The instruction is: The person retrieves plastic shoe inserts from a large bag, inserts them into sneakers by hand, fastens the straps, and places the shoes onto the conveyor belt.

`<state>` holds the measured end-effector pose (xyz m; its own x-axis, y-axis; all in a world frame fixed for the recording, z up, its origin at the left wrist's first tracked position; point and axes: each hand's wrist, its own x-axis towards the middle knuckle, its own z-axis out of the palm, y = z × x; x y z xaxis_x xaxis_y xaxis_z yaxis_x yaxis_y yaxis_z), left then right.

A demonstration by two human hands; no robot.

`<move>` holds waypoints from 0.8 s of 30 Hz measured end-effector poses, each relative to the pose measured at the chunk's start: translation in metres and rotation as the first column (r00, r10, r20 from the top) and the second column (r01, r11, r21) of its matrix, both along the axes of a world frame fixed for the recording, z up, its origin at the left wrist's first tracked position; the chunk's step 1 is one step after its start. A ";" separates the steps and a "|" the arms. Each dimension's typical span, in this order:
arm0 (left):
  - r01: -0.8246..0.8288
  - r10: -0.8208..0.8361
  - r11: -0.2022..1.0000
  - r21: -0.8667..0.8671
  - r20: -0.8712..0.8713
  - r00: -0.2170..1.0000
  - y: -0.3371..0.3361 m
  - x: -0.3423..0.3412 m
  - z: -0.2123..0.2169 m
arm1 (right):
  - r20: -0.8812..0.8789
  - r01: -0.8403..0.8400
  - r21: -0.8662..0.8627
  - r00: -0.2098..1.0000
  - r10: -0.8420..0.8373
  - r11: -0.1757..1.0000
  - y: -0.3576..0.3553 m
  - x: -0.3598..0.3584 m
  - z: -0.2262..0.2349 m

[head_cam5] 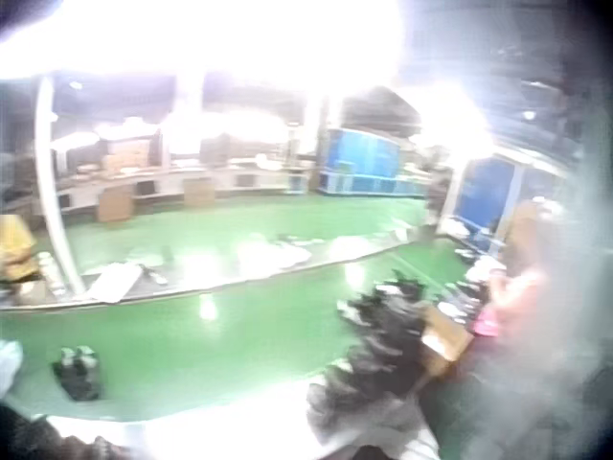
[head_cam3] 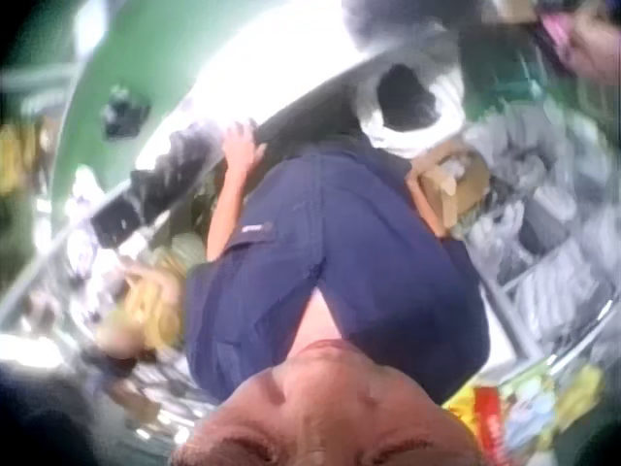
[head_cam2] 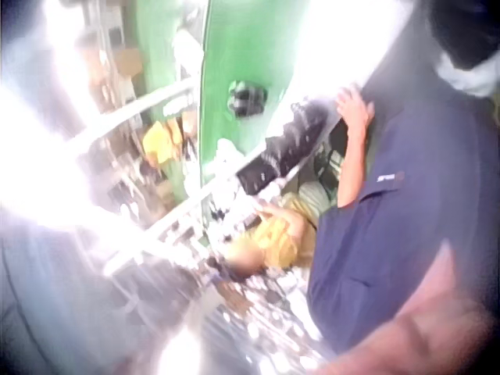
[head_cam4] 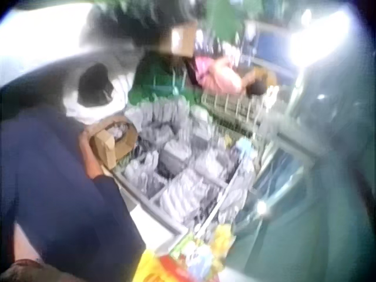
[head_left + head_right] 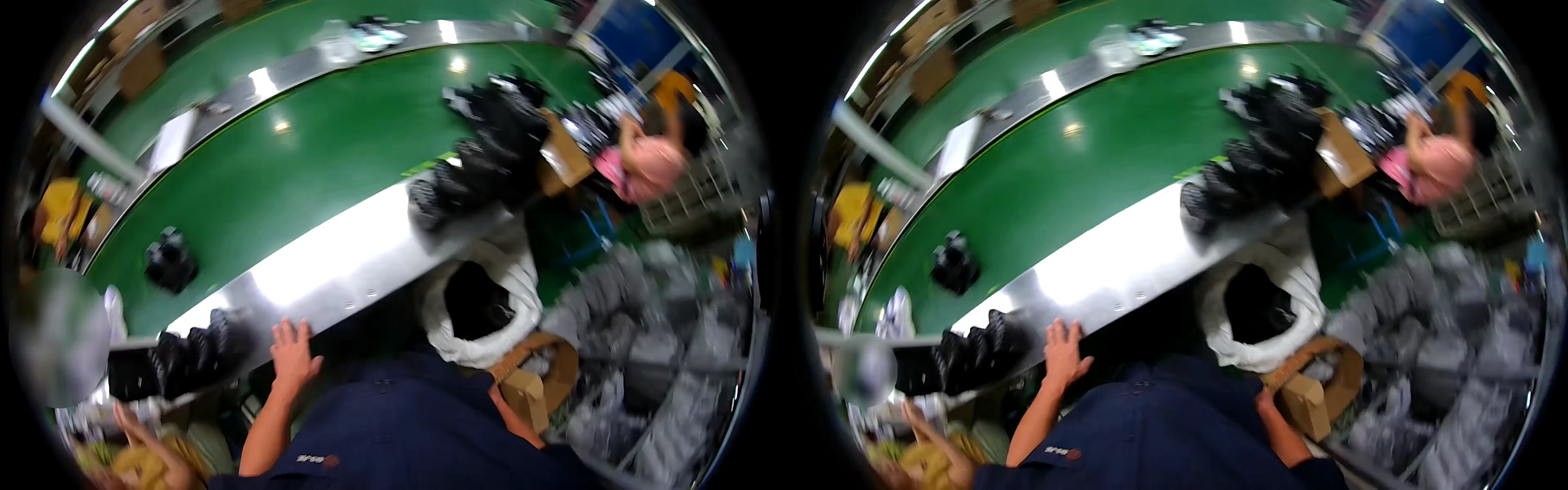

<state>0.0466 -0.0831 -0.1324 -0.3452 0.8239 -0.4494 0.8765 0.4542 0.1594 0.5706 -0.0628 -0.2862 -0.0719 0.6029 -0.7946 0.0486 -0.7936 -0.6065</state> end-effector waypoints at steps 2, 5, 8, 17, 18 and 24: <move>0.022 -0.022 1.000 -0.016 -0.008 1.000 0.005 0.003 -0.008 | 0.025 -0.046 0.010 0.999 0.046 0.999 0.004 0.009 -0.002; 0.007 -0.008 0.999 -0.042 -0.020 1.000 0.005 0.008 -0.008 | 0.058 -0.137 0.005 0.989 0.137 0.991 0.016 0.017 -0.010; -0.030 0.030 0.998 -0.059 0.008 1.000 0.004 0.002 -0.001 | 0.097 -0.271 -0.015 0.958 0.271 0.962 0.050 0.015 -0.018; -0.141 0.148 0.989 -0.048 0.191 0.971 0.002 -0.015 -0.003 | 0.383 -0.671 0.019 0.690 0.614 0.741 0.154 -0.024 0.054; -0.170 0.178 0.983 -0.067 0.141 0.974 0.007 -0.005 0.002 | 0.387 -0.683 0.020 0.679 0.624 0.730 0.162 -0.034 0.064; -0.204 0.208 0.977 -0.066 0.054 0.977 0.002 0.006 0.001 | 0.735 -0.865 0.496 0.375 0.564 -0.071 0.199 -0.172 0.139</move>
<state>0.0530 -0.0808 -0.1314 -0.4758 0.7090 -0.5205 0.7526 0.6344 0.1762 0.3988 0.1366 -0.1476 -0.8127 0.5701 -0.1205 0.5033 0.5827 -0.6381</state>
